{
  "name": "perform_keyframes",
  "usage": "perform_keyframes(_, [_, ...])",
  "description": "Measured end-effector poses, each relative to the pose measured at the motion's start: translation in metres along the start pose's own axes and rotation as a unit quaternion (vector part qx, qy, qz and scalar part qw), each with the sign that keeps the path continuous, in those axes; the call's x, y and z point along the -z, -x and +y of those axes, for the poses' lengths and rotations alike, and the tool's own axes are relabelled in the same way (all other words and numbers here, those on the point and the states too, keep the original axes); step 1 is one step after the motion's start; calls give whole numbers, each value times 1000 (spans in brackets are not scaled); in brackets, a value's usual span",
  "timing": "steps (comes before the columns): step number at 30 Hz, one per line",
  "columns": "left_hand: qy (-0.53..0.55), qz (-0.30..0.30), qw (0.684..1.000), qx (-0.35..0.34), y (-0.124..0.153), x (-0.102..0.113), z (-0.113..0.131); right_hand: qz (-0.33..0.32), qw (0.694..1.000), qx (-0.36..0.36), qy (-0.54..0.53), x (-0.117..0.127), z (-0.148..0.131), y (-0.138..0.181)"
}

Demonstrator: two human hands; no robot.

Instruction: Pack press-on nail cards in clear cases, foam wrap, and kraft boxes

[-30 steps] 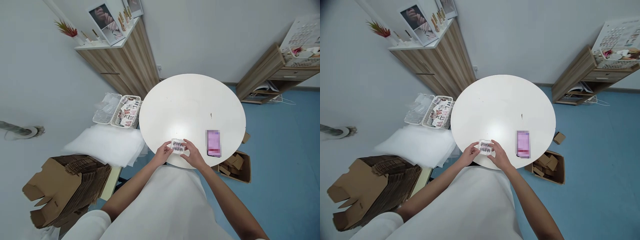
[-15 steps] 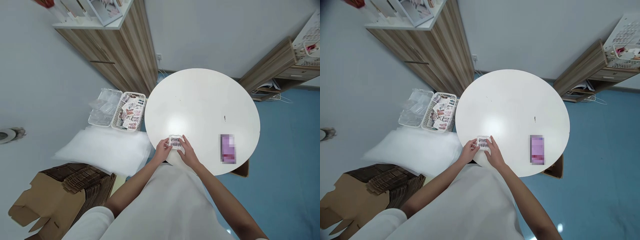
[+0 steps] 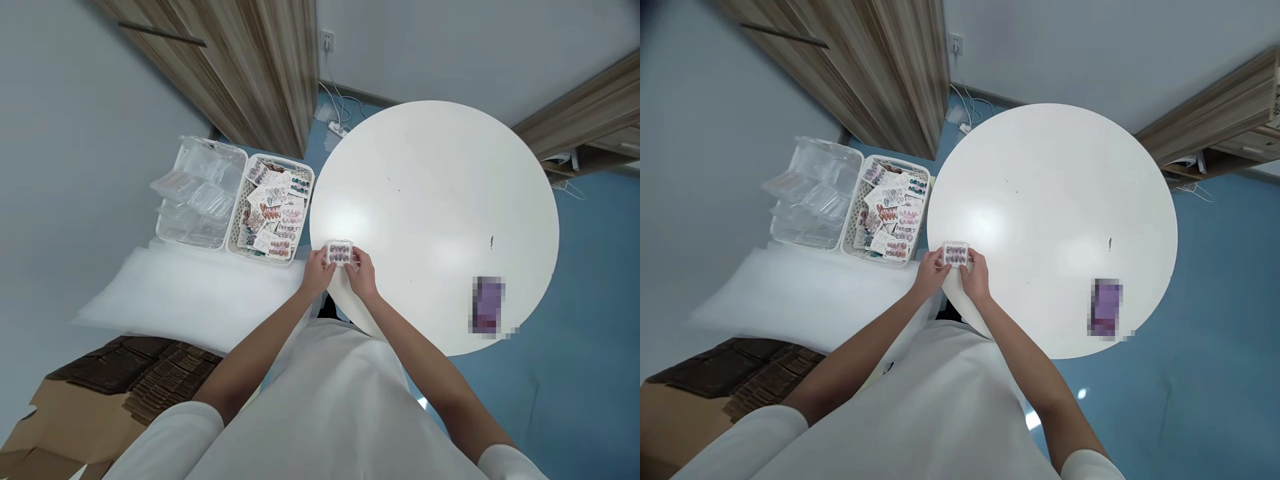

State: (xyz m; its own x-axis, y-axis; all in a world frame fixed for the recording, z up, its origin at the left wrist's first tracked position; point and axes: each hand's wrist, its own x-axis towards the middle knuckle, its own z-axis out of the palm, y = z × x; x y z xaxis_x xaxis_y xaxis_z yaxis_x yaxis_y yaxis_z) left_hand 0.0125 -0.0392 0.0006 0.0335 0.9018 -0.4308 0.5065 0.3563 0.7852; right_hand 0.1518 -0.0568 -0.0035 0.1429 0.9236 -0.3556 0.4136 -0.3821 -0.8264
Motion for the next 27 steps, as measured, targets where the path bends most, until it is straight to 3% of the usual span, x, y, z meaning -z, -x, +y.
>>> perform_keyframes(4, [0, -21, 1000, 3, -19, 2, 0, 7, 1000, -26, 15, -9, -4, -13])
perform_keyframes(9, [12, -19, 1000, 7, -27, 2, -1, -5, 1000, -10, 29, -11, -5, -19])
perform_keyframes(19, [20, -13, 999, -23, -24, 1, -8, -34, 997, 24, 63, -9, -8, -14])
perform_keyframes(27, [0, -2, 999, -39, -5, -3, -20, -58, 997, -23, 46, 6, 3, 13])
